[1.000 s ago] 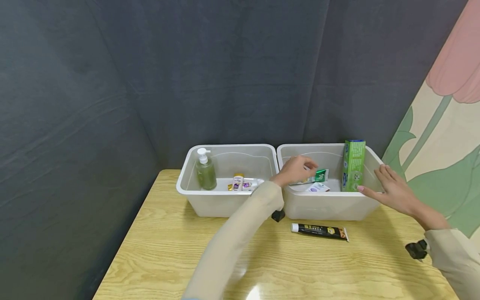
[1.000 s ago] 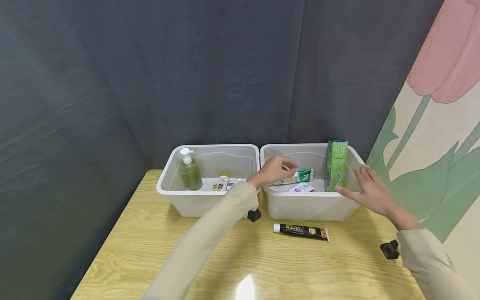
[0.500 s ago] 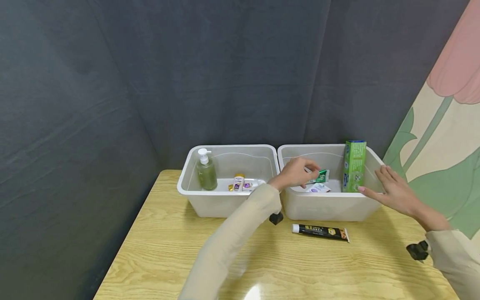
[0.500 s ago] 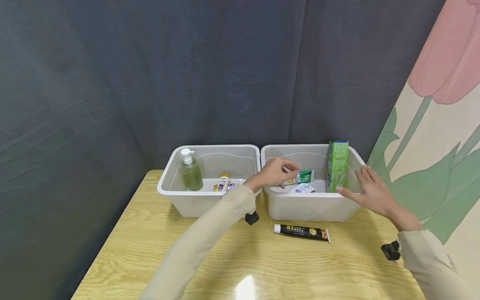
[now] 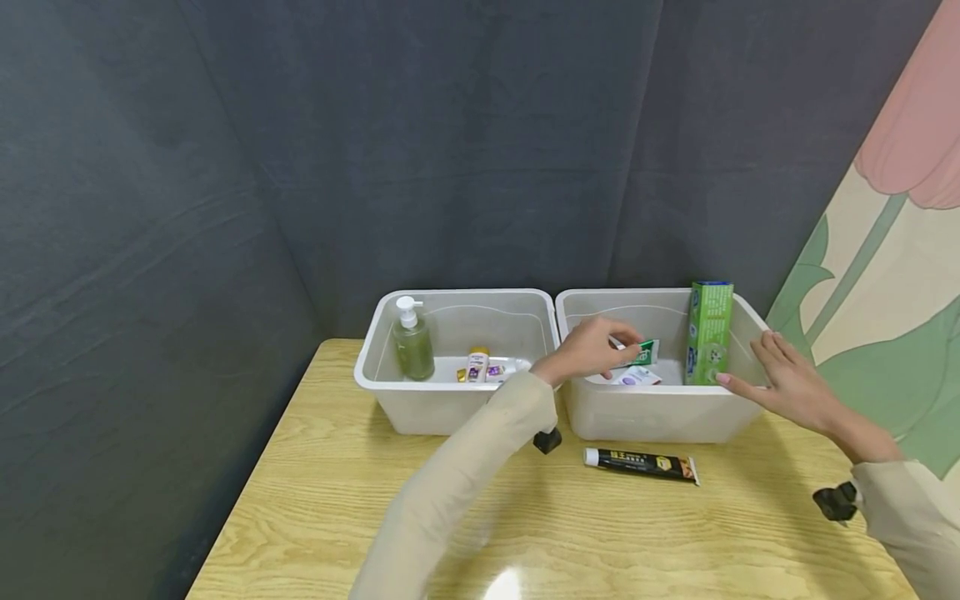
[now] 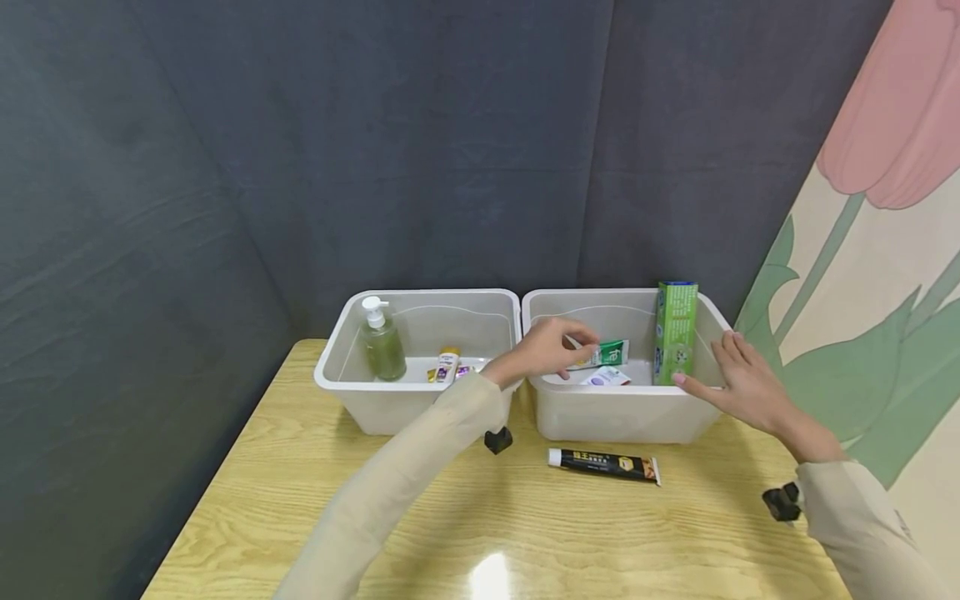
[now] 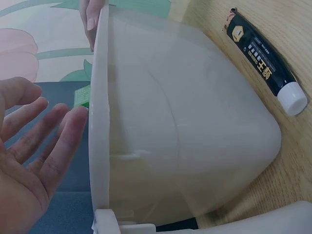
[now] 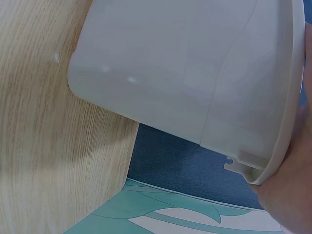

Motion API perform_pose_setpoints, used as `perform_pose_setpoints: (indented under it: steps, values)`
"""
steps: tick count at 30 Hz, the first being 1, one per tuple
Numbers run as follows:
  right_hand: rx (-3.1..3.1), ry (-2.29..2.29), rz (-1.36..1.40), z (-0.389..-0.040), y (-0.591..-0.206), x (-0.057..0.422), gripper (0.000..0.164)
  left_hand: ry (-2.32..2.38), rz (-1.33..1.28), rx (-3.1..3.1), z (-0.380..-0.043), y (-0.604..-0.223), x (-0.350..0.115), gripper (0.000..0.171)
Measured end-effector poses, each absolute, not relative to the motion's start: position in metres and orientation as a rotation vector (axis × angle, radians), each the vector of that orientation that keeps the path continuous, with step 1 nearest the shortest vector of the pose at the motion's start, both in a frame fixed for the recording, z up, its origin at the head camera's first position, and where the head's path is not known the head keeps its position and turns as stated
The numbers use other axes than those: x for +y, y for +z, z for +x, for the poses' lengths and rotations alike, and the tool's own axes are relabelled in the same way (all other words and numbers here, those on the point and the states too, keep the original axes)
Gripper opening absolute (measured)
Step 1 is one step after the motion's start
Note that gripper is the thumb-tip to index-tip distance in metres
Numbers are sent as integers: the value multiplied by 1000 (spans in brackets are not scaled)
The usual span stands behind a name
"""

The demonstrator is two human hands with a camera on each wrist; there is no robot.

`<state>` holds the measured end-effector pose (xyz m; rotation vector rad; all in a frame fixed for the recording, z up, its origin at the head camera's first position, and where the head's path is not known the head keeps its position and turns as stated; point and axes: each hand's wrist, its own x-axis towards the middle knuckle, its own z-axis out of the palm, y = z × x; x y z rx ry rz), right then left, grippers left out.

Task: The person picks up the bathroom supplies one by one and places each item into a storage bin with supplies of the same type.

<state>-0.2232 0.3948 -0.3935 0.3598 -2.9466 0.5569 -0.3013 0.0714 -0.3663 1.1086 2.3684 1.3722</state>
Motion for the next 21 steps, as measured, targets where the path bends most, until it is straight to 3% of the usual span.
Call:
perform_pose_setpoints:
  steps: [21]
  values:
    - [-2944,562,356,-224,-393,395,89,1446,1174,2277,-289,-367,62,24]
